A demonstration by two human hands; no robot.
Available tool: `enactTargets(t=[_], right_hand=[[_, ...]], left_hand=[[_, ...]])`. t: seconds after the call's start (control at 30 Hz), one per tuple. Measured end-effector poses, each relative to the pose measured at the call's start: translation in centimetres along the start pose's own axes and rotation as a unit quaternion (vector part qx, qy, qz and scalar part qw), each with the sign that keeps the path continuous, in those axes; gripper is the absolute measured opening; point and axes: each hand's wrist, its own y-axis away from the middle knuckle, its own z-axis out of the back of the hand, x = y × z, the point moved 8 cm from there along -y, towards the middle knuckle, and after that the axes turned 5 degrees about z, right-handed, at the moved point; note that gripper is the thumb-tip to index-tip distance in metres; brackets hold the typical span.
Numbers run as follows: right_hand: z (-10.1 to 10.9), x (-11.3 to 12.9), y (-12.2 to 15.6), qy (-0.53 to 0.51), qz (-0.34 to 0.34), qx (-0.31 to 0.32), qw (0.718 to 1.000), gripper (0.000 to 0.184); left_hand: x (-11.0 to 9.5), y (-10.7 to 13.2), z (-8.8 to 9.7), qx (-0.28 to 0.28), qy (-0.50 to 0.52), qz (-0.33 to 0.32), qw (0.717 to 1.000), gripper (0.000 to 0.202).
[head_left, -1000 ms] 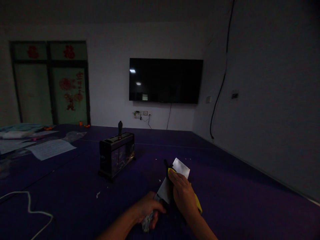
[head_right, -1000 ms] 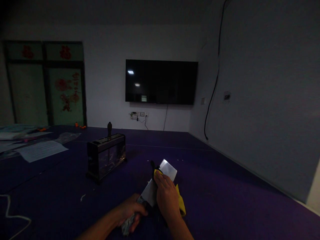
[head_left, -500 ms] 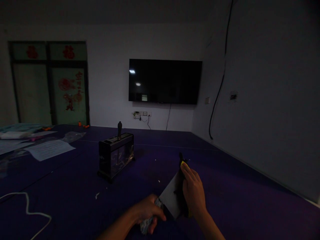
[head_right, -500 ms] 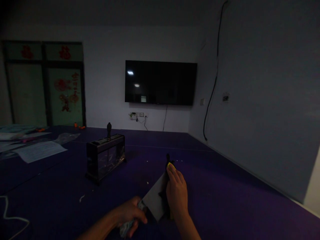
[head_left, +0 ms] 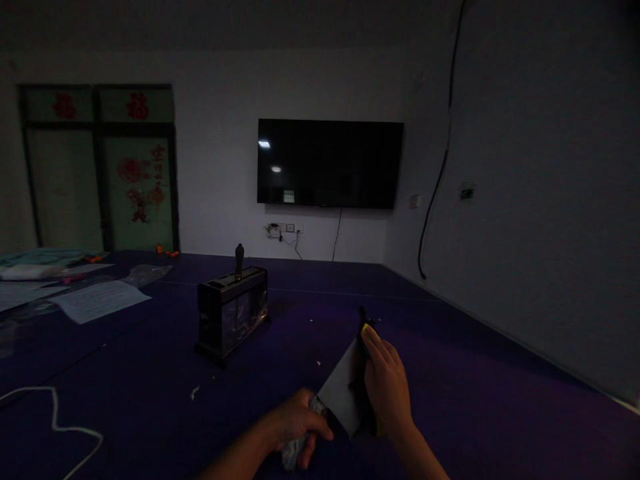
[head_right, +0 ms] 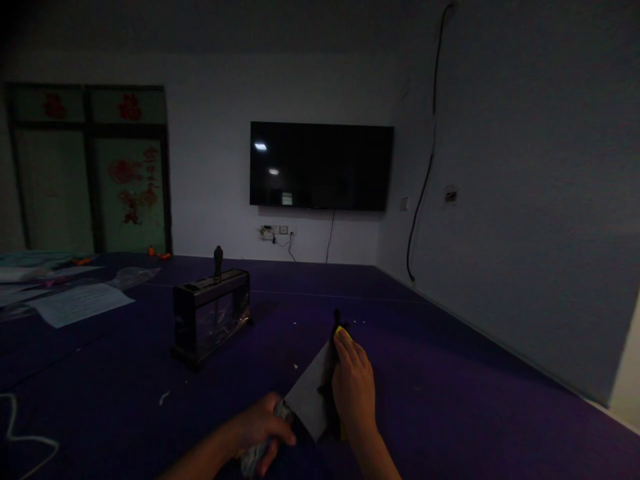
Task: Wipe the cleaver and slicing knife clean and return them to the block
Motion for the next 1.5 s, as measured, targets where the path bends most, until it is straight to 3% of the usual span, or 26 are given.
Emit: enactTargets(t=[0.27, 0.47, 0.7, 0.87, 0.97, 1.5], right_hand=[[-0.4, -0.5, 0.3, -0.009, -0.027, 0.017, 0.999, 0.050], [-1.3, 0.2, 0.4, -0.052, 0.003, 0.059, 0.997, 0.052], [-2.8, 3.4, 0.7, -0.114, 0.024, 0.154, 0.981, 0.054], [-3.7, 5.4, 1.0, -0.150, 0.035, 0.254, 0.955, 0.052], [-3.6, 6.3, 1.0, -0.167, 0.050, 0.281, 0.944, 0.051], [-3.8, 6.0, 1.3, -0.188, 0.055, 0.251, 0.948, 0.053]], left_hand=[[-1.0, 0.4, 0.1, -0.014, 0.046, -0.068, 0.996, 0.029], [-1.4, -0.3, 0.2, -0.019, 0.061, -0.103, 0.993, 0.033], [-0.9, -1.4, 1.7, -0.070, 0.145, -0.094, 0.983, 0.026], [-0.4, -2.2, 2.3, -0.060, 0.192, -0.074, 0.977, 0.031], [0.0, -2.5, 2.5, -0.045, 0.215, -0.045, 0.974, 0.032], [-0.3, -2.1, 2.3, -0.018, 0.244, -0.011, 0.970, 0.034]])
